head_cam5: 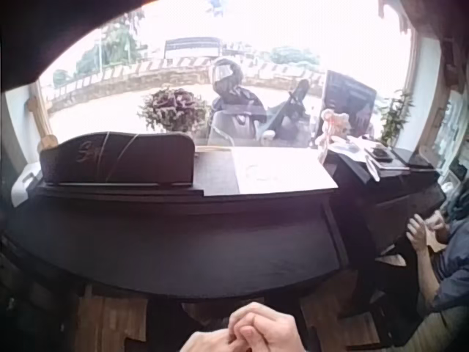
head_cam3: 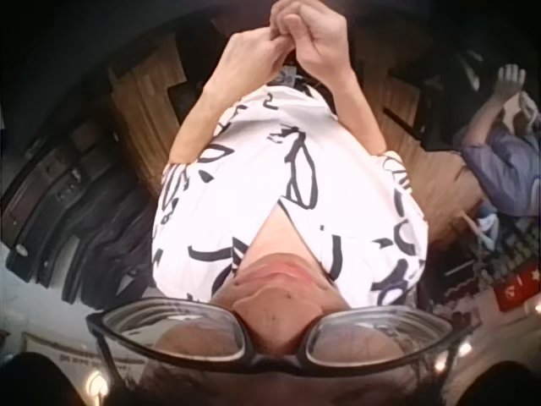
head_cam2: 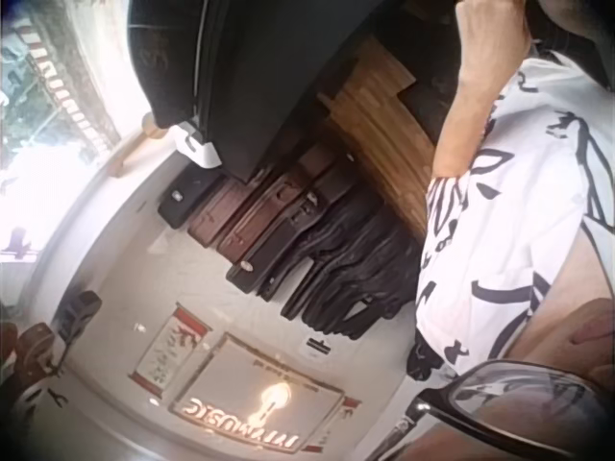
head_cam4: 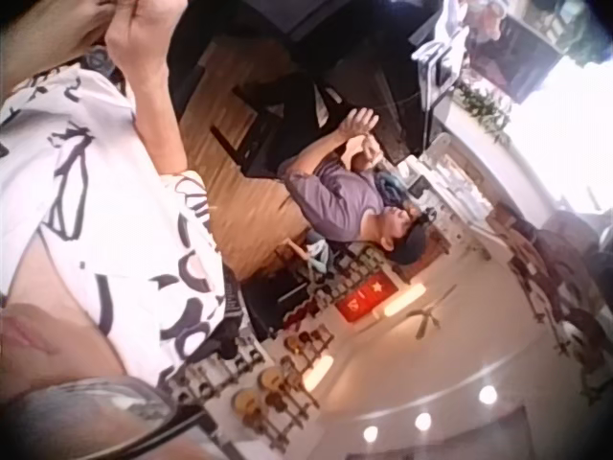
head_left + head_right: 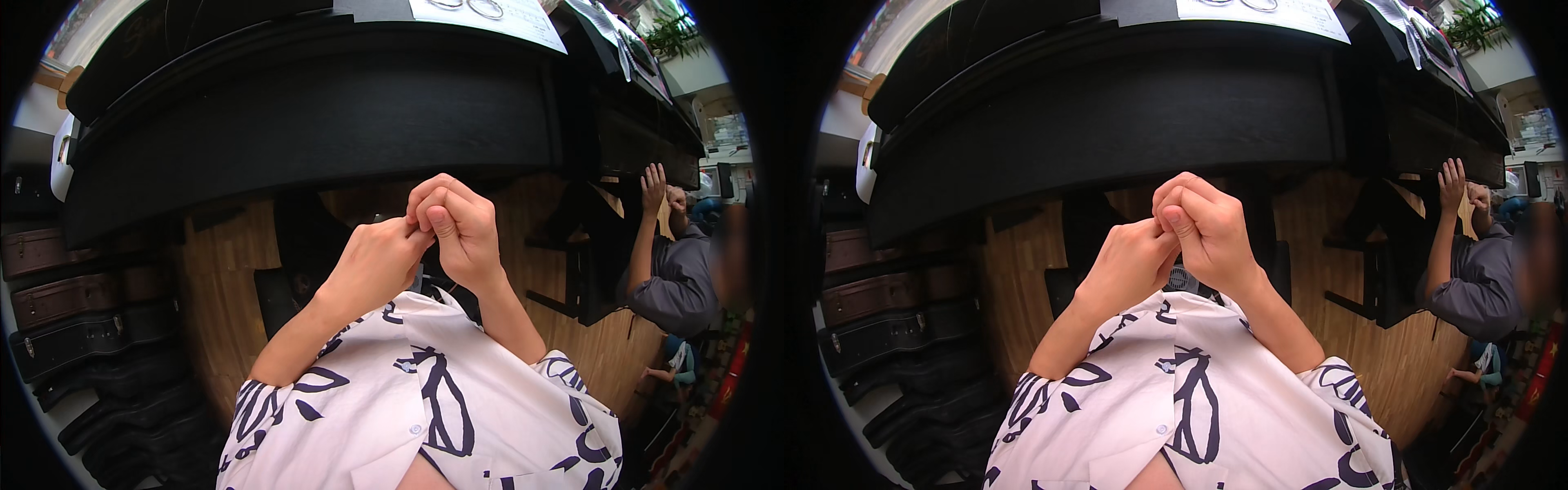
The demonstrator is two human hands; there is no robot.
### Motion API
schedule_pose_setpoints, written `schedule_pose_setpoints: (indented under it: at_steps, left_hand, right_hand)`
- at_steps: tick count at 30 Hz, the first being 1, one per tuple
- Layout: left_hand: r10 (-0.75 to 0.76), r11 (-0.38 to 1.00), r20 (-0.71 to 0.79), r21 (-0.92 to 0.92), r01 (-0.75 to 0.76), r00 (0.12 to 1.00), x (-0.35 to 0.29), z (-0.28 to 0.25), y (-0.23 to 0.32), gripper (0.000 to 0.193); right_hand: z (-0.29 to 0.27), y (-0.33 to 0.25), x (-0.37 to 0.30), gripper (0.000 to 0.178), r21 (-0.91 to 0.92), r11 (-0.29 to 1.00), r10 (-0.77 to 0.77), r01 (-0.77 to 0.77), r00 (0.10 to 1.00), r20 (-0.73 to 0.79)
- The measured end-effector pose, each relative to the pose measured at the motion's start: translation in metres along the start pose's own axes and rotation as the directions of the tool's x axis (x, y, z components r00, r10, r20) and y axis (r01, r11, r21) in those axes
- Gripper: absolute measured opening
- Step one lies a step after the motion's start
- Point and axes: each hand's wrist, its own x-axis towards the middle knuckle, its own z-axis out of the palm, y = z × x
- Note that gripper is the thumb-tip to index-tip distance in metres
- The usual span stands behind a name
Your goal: The person repeatedly picks up a thin copper-colored wire, forms it into a loop, and ties a knot by hand. They place the finished loop on a black piano case and repeat the process with new wire segments.
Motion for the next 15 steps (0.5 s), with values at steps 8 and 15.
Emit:
schedule_pose_setpoints:
  at_steps: [8,15]
  left_hand:
    - [0.069,0.988,-0.168,0.146,-0.044,0.983,-0.007,-0.035,-0.004,0.008]
    - [0.213,0.976,-0.35,0.118,-0.183,0.912,-0.006,-0.04,-0.004,0.012]
  right_hand:
    - [-0.017,0.007,-0.011,0.028,-0.376,0.922,0.191,-0.092,0.953,0.236]
    - [-0.022,-0.007,-0.019,0.037,0.249,0.942,0.092,-0.226,0.885,0.456]
